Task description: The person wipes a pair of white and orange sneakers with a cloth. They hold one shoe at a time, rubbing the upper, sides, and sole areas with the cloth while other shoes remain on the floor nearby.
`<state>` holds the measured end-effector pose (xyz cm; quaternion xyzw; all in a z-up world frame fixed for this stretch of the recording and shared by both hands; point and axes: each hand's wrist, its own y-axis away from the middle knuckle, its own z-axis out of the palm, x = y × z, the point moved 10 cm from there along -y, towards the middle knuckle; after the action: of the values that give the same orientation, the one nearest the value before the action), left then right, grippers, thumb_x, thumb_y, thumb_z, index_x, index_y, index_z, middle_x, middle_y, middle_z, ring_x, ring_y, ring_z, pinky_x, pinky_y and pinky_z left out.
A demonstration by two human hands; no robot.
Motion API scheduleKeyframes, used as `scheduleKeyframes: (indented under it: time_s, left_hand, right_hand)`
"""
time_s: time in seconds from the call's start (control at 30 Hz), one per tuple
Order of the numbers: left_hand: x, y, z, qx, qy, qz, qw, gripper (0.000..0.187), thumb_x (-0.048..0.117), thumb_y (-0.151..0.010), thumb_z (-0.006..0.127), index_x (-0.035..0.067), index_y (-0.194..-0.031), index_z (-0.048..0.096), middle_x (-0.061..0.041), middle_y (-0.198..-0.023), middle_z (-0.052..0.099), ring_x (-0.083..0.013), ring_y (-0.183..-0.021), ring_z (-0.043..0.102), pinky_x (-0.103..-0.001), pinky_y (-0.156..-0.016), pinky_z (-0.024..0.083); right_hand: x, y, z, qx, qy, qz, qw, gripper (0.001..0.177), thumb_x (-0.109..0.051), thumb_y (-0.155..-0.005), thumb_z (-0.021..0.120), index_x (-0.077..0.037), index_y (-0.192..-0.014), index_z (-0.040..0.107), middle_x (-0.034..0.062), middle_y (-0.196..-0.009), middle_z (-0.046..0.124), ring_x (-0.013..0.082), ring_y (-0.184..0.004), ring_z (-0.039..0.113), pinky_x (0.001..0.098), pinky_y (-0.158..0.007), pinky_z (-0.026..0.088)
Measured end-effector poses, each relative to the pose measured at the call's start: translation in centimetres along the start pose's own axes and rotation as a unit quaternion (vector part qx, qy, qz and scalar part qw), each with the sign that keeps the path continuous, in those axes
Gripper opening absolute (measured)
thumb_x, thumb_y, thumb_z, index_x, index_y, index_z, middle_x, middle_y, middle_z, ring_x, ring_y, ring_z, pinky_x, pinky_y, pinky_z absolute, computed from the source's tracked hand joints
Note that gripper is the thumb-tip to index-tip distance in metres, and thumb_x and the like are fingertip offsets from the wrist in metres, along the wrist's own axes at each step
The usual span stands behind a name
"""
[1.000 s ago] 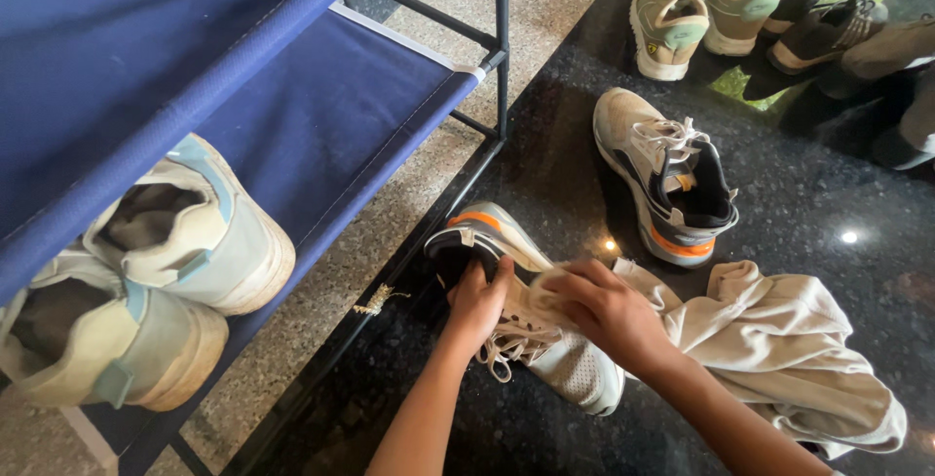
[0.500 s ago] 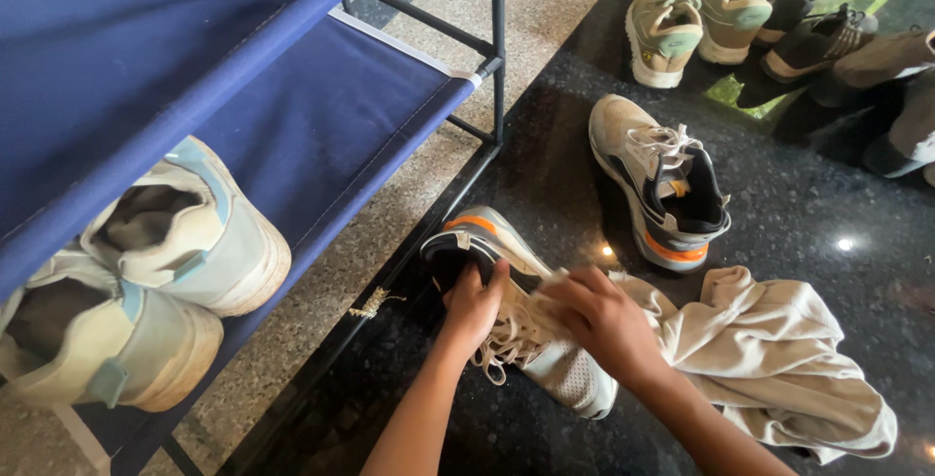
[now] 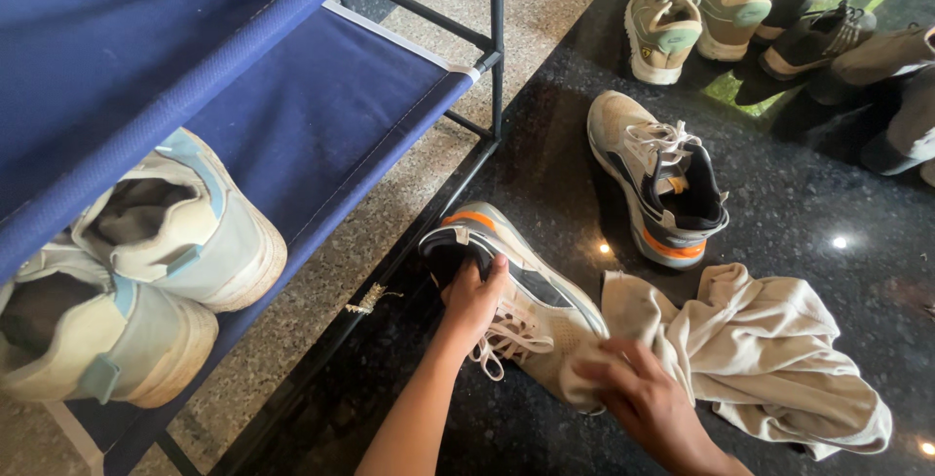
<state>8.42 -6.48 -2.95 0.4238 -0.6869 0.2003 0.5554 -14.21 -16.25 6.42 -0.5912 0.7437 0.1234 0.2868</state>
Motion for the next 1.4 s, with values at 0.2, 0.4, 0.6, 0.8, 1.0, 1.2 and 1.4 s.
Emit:
scheduleKeyframes:
  time_s: [0.2, 0.4, 0.6, 0.8, 1.0, 1.2, 1.4]
  left_hand:
    - [0.2, -0.2, 0.1, -0.013, -0.019, -0.009, 1.000, 0.079, 0.066, -0.094, 0.044, 0.003, -0.141, 0.052, -0.021, -0.141, 0.060, -0.0356, -0.136, 0.053, -0.042, -0.115, 0.038]
    - [-0.4, -0.3, 0.4, -0.026, -0.030, -0.010, 0.999, 0.082, 0.069, -0.093, 0.042, 0.005, -0.143, 0.051, -0.021, -0.144, 0.055, -0.0370, -0.138, 0.047, -0.044, -0.116, 0.031]
    - [-1.1, -1.0, 0.6, 0.003, -0.045, 0.000, 0.999, 0.077, 0.066, -0.094, 0.045, 0.004, -0.138, 0.055, -0.022, -0.143, 0.057, -0.0375, -0.137, 0.049, -0.044, -0.117, 0.029]
    - [-1.7, -1.0, 0.8, -0.005, -0.038, -0.022, 0.999, 0.079, 0.067, -0.093, 0.046, 0.003, -0.139, 0.054, -0.023, -0.143, 0.056, -0.0377, -0.137, 0.048, -0.044, -0.117, 0.030]
    - [-1.7, -1.5, 0.8, 0.009, -0.075, -0.009, 0.997, 0.079, 0.067, -0.094, 0.047, 0.000, -0.134, 0.057, -0.025, -0.135, 0.064, -0.0375, -0.132, 0.056, -0.042, -0.115, 0.037]
    - [-0.4, -0.3, 0.0, 0.000, 0.012, 0.009, 1.000, 0.078, 0.065, -0.091, 0.050, 0.003, -0.137, 0.056, -0.021, -0.135, 0.064, -0.0345, -0.131, 0.057, -0.041, -0.111, 0.040]
    - [-0.4, 0.2, 0.0, -0.019, 0.001, -0.035, 0.999, 0.089, 0.074, -0.088, 0.046, 0.004, -0.143, 0.051, -0.022, -0.143, 0.057, -0.0365, -0.137, 0.051, -0.042, -0.114, 0.038]
  right_hand:
    - [0.1, -7.8, 1.6, 0.007, 0.046, -0.007, 0.999, 0.029, -0.019, -0.083, 0.075, -0.021, -0.112, 0.074, 0.0068, -0.123, 0.066, 0.0251, -0.095, 0.073, 0.0356, -0.073, 0.063]
    - [-0.1, -3.1, 0.2, 0.024, 0.056, 0.008, 0.998, 0.030, -0.021, -0.082, 0.076, -0.021, -0.112, 0.074, 0.0068, -0.125, 0.064, 0.0268, -0.099, 0.071, 0.0361, -0.076, 0.062]
    - [0.7, 3.2, -0.1, 0.051, -0.009, -0.015, 0.999, 0.036, -0.021, -0.073, 0.080, -0.023, -0.109, 0.076, 0.0072, -0.120, 0.065, 0.0263, -0.103, 0.072, 0.0346, -0.079, 0.063]
    - [1.2, -4.8, 0.4, 0.022, -0.012, 0.036, 0.999, 0.033, -0.012, -0.084, 0.073, -0.017, -0.116, 0.070, 0.0095, -0.130, 0.061, 0.0276, -0.103, 0.070, 0.0354, -0.077, 0.063]
    - [3.9, -4.6, 0.9, 0.015, -0.032, 0.072, 0.997, 0.038, -0.008, -0.082, 0.074, -0.019, -0.118, 0.072, 0.0101, -0.124, 0.061, 0.0329, -0.102, 0.069, 0.0425, -0.082, 0.058]
    - [4.0, 4.9, 1.4, 0.100, 0.004, -0.004, 0.995, 0.053, -0.016, -0.065, 0.084, -0.032, -0.115, 0.075, 0.0029, -0.126, 0.062, 0.0290, -0.113, 0.068, 0.0399, -0.089, 0.059]
    - [4.8, -0.5, 1.2, 0.043, -0.035, 0.126, 0.990, 0.046, -0.017, -0.079, 0.076, -0.027, -0.124, 0.071, 0.0044, -0.124, 0.062, 0.0251, -0.100, 0.072, 0.0380, -0.076, 0.063]
